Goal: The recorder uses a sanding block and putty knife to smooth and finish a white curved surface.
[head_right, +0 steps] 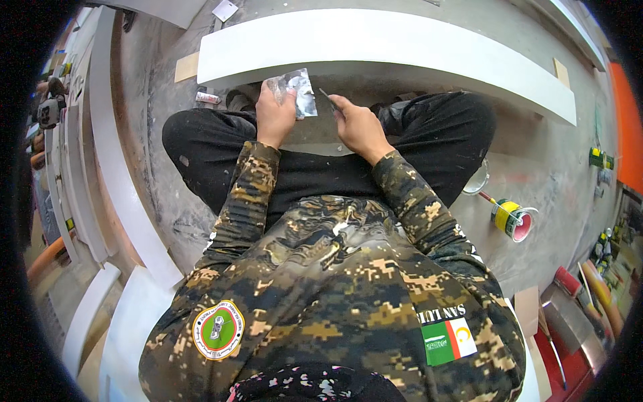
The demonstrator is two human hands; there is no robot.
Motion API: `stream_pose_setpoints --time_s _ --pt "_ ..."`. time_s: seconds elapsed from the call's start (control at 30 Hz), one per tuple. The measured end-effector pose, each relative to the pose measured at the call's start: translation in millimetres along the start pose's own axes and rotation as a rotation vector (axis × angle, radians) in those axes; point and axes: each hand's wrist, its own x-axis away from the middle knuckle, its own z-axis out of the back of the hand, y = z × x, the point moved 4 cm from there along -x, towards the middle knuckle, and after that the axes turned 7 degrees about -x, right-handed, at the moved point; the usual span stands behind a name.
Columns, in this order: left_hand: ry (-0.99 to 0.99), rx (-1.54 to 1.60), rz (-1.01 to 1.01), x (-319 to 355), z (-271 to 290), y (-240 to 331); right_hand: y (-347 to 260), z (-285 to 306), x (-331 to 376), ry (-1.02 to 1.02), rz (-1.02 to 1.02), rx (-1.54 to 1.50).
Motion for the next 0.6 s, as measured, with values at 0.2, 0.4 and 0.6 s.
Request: stream_pose_setpoints --time_s 0.2,0.4,0.6 --pt "-0.021 -0.125 0.028 -1.1 -4.9 -7.5 -11.7 -24.3 11.2 -0.093 0.216 0.300" --pt "-0.164 -0.181 -0.048 1.6 -8.1 -8.9 3.3 -30.3 2.6 -0.032 0.263 0.189" --pt "-0.250 -0.069 -0.023 9.1 -14.4 -8.0 47.4 -32.7 -30.6 -0.002 -0.182 -0.139"
